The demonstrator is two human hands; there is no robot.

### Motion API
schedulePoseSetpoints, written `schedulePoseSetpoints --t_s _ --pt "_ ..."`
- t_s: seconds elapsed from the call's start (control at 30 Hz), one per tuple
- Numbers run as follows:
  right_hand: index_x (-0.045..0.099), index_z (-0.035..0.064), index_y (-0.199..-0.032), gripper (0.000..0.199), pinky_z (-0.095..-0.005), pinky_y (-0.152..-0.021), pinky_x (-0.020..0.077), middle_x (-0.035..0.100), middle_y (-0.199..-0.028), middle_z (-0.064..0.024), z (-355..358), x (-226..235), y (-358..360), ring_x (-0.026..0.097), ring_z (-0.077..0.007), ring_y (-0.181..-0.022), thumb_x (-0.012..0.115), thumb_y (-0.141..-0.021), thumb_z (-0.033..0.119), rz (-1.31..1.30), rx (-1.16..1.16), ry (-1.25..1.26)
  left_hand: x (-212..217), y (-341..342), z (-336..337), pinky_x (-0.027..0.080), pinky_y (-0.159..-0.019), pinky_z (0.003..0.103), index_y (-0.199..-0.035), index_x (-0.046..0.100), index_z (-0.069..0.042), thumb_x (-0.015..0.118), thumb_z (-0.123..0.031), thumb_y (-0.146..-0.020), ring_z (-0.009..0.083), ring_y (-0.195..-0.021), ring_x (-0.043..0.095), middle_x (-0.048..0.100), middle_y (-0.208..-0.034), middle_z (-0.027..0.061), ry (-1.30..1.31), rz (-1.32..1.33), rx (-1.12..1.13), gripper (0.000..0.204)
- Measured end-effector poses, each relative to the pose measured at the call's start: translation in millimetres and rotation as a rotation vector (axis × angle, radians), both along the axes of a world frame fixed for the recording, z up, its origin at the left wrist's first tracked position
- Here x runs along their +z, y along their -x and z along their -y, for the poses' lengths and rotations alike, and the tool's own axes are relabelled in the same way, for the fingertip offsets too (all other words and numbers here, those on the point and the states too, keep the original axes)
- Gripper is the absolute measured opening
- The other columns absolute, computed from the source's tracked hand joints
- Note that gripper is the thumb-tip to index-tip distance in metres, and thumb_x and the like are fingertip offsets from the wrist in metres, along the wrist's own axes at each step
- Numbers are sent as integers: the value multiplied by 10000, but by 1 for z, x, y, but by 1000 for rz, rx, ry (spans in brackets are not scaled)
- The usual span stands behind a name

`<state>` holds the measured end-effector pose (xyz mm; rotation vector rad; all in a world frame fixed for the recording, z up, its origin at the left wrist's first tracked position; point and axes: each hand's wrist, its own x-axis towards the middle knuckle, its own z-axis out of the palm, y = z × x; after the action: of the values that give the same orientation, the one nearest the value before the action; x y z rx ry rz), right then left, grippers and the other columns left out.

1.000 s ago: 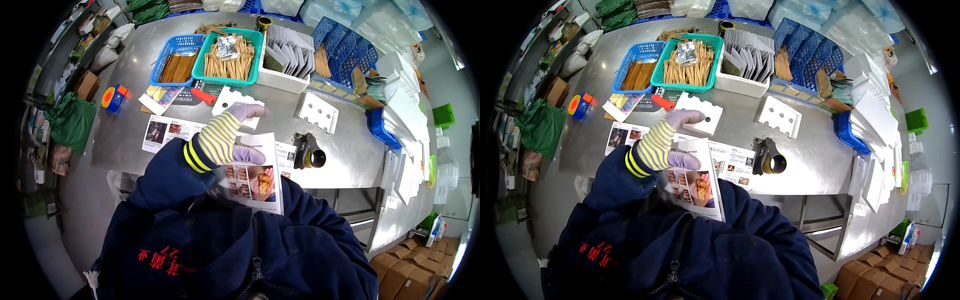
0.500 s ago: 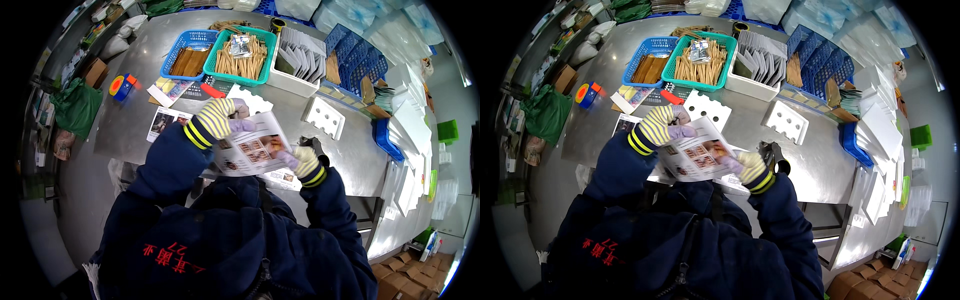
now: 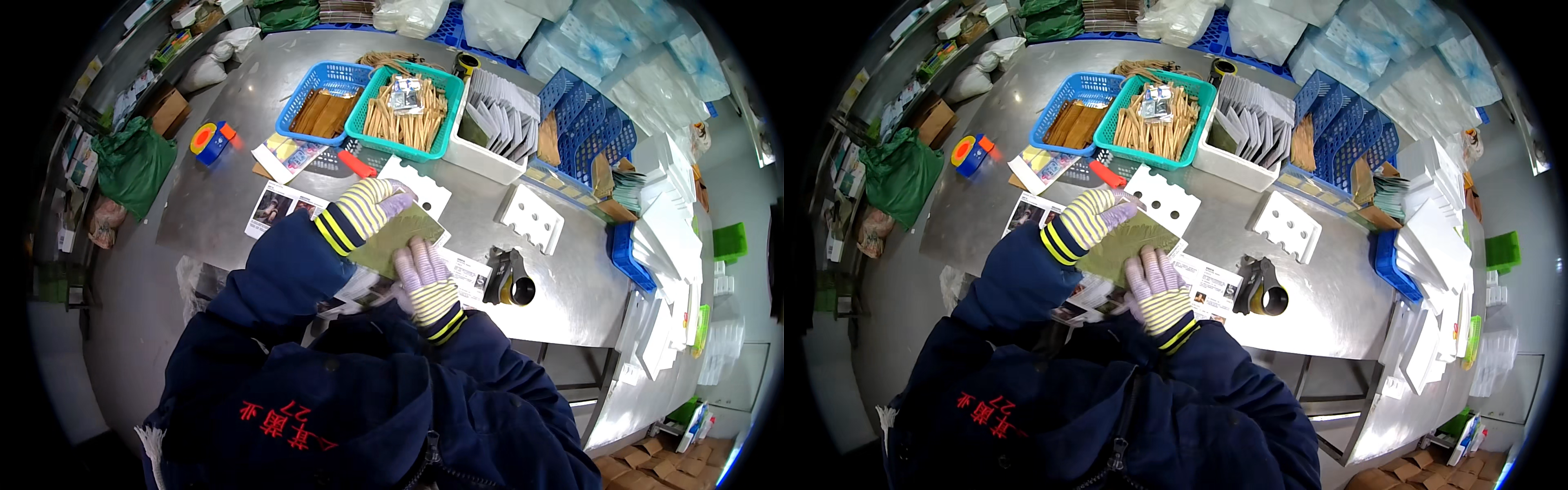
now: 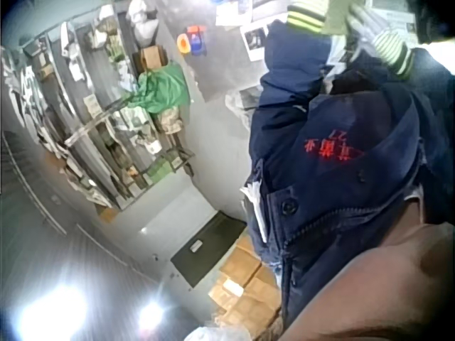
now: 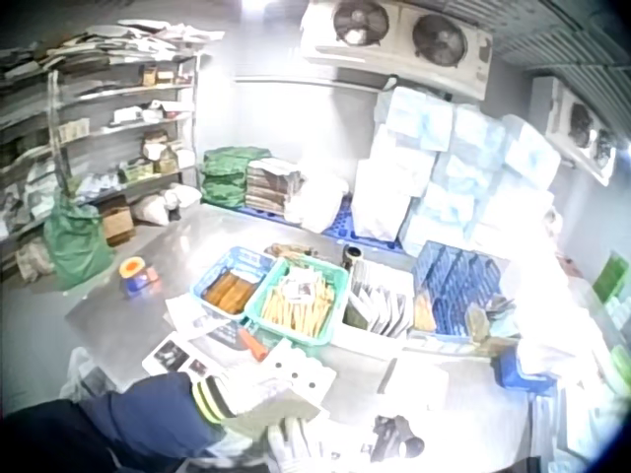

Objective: The person inserts green mesh sheets into white booklets by hand and stacks them on a metal table.

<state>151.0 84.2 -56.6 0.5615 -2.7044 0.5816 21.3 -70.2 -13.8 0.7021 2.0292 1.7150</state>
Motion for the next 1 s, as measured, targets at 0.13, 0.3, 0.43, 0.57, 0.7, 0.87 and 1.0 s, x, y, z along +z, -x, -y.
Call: schedulePoseSetpoints --t_s 0.13,0.3,0.43,0.57,0.7,0.87,1.0 --pt "523 -8 -1138 423 -427 -864 432 561 -1091 -215 -23 21 14 545 -377 -984 627 -791 211 -82 -53 314 4 -3 16 447 -739 292 -923 611 18 545 -172 -904 177 -776 577 628 -803 108 97 -198 30 203" --pt "616 53 -870 245 -399 -585 468 611 -759 -158 -32 12 28 599 -329 -644 564 -881 292 95 -221 372 6 -15 1 458 -690 303 -965 614 20 617 -250 -862 165 -748 588 645 -796 105 127 0 -96 288" --pt "590 6 -907 329 -318 -631 522 650 -830 -126 -68 13 35 647 -205 -721 517 -923 326 438 -219 1290 16 -27 15 472 -767 272 -1036 612 14 732 -228 -764 105 -823 604 671 -893 68 133 79 -237 383" --pt "488 4 -1178 414 -354 -836 484 574 -1076 -154 -41 15 21 581 -244 -973 479 -931 336 1084 333 1751 34 -38 4 458 -811 314 -1008 625 -10 783 -250 -692 177 -893 612 650 -909 91 56 -161 -223 427" --pt "419 16 -1268 459 -398 -928 441 496 -1230 -168 10 17 -16 530 -297 -1084 451 -934 329 1810 661 2359 10 -42 -2 418 -918 349 -1120 525 5 829 -353 -613 232 -1085 526 583 -1056 133 -77 -24 -162 691" --pt "358 20 -1325 495 -411 -951 427 445 -1298 -176 3 38 -2 522 -338 -1097 416 -942 329 1707 548 2344 12 -22 13 482 -806 294 -1057 577 54 808 -281 -668 164 -894 613 658 -939 112 159 305 -232 563" --pt "443 35 -1291 433 -332 -906 451 574 -1162 -137 -32 47 4 577 -239 -1025 534 -906 212 1083 348 1285 9 -25 5 479 -770 284 -1036 607 11 788 -224 -674 152 -842 625 668 -888 97 163 -67 -131 467"
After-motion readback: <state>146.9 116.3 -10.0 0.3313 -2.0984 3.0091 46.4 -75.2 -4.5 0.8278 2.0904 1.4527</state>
